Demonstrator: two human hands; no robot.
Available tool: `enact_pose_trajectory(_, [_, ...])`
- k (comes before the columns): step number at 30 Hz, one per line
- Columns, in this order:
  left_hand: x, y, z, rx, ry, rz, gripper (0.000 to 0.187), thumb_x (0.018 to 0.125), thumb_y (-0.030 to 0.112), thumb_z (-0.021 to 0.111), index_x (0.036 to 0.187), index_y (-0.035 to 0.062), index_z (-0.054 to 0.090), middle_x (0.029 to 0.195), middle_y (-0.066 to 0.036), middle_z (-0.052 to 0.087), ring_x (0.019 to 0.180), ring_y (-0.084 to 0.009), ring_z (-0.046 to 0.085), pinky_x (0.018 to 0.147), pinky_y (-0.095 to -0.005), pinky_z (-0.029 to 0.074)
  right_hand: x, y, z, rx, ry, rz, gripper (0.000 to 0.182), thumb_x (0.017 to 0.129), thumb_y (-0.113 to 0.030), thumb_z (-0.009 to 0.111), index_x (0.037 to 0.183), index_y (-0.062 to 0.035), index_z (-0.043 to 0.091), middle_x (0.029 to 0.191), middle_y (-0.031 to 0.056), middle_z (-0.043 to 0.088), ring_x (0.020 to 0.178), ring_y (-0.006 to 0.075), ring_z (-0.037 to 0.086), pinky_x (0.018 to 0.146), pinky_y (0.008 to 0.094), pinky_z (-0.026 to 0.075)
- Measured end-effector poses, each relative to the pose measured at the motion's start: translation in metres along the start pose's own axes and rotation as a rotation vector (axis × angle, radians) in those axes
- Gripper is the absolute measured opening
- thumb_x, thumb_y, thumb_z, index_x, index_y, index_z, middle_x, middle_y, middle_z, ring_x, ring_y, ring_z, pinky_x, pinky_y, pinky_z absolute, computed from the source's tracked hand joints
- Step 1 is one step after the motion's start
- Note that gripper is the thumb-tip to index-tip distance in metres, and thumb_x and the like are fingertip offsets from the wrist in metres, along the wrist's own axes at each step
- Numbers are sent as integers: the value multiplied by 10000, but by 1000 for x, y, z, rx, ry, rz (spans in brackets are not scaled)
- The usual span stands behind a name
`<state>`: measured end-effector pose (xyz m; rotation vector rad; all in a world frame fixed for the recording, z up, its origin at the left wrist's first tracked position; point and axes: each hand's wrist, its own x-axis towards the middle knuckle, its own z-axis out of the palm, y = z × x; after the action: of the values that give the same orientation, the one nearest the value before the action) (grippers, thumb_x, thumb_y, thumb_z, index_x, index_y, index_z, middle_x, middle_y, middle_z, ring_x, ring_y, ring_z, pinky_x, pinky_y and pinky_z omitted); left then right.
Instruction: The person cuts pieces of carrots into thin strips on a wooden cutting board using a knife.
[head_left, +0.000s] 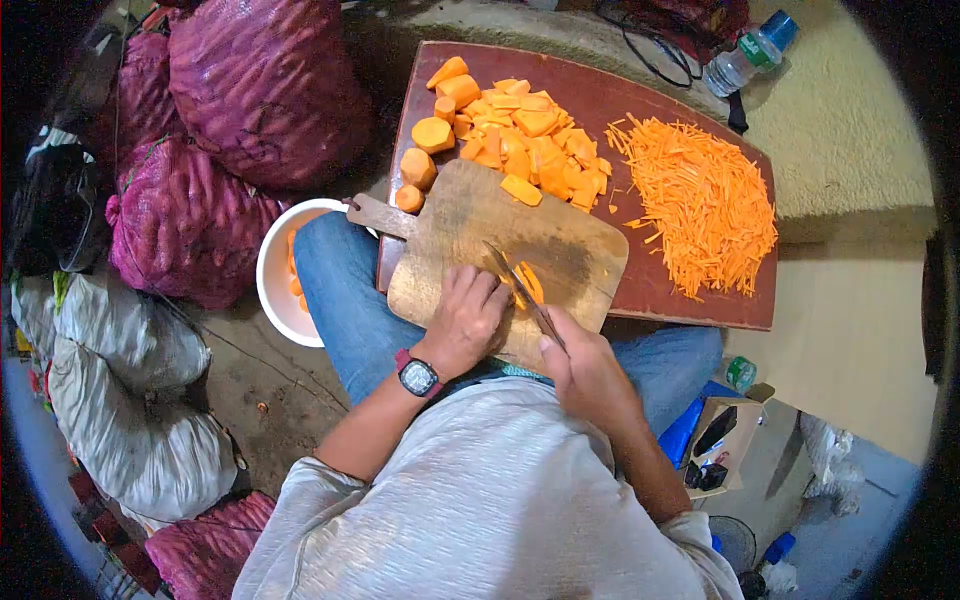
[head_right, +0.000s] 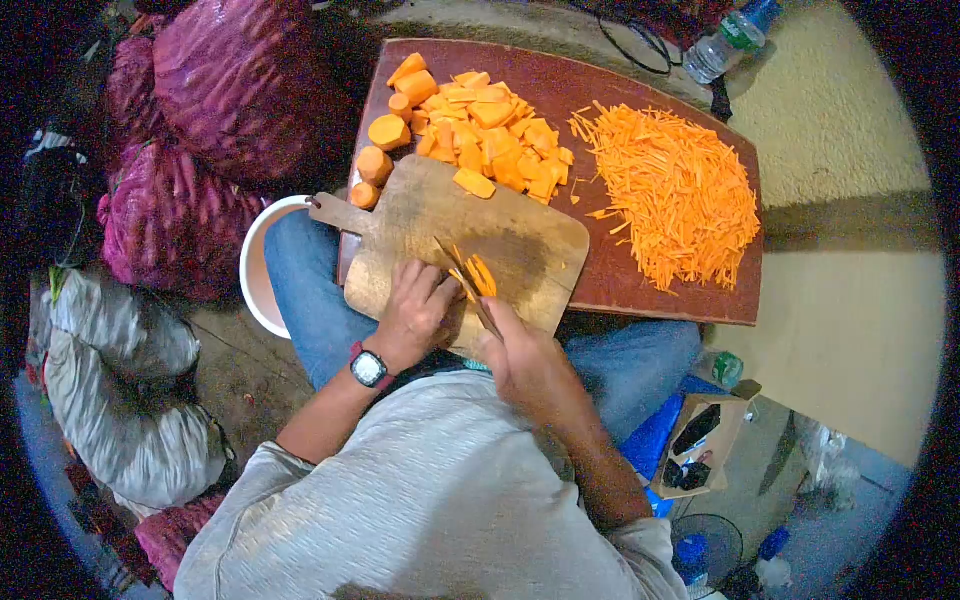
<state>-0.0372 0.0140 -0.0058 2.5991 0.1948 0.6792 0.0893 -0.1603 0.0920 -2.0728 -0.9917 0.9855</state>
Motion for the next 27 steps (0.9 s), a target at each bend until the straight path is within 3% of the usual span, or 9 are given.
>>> enact_pose_trajectory(2, [-2, 0, 3, 29, -10, 16, 356, 823, 113, 731, 1146, -34, 711, 1013, -150, 594, 1018, -351, 579, 942, -501, 458, -10, 0, -4, -44, 7, -85, 352, 1068, -137, 595, 1391, -9, 539, 1146, 375, 702, 1068, 591, 678, 873, 651, 543])
enact_pose_trajectory(15, [-2, 4, 1, 20, -66, -17, 431, 758, 125, 765, 1150, -45, 706, 1042, -160, 603, 1053, -366, 578, 994, -521, 446, 1, 3, 6, -6, 52, -143, 431, 1067, -140, 601, 1465, -3, 510, 1122, 369, 710, 1054, 584, 691, 891, 618, 562])
enact_pose_trajectory(18, [3, 4, -4, -21, -32, -7, 435, 749, 113, 772, 1150, -42, 705, 1039, -158, 607, 1054, -366, 579, 994, -518, 447, 3, -5, 5, -22, 31, -39, 433, 1072, -143, 598, 1472, -2, 514, 1109, 366, 717, 1047, 575, 699, 894, 608, 564])
enact_pose_trajectory(27, [-1, 5, -3, -1, -26, -1, 429, 729, 110, 788, 1124, -33, 702, 1014, -151, 593, 1032, -360, 567, 934, -498, 439, -3, 1, 12, 18, 73, -109, 407, 1080, -145, 587, 1451, 14, 533, 1115, 382, 714, 1042, 574, 702, 881, 620, 558])
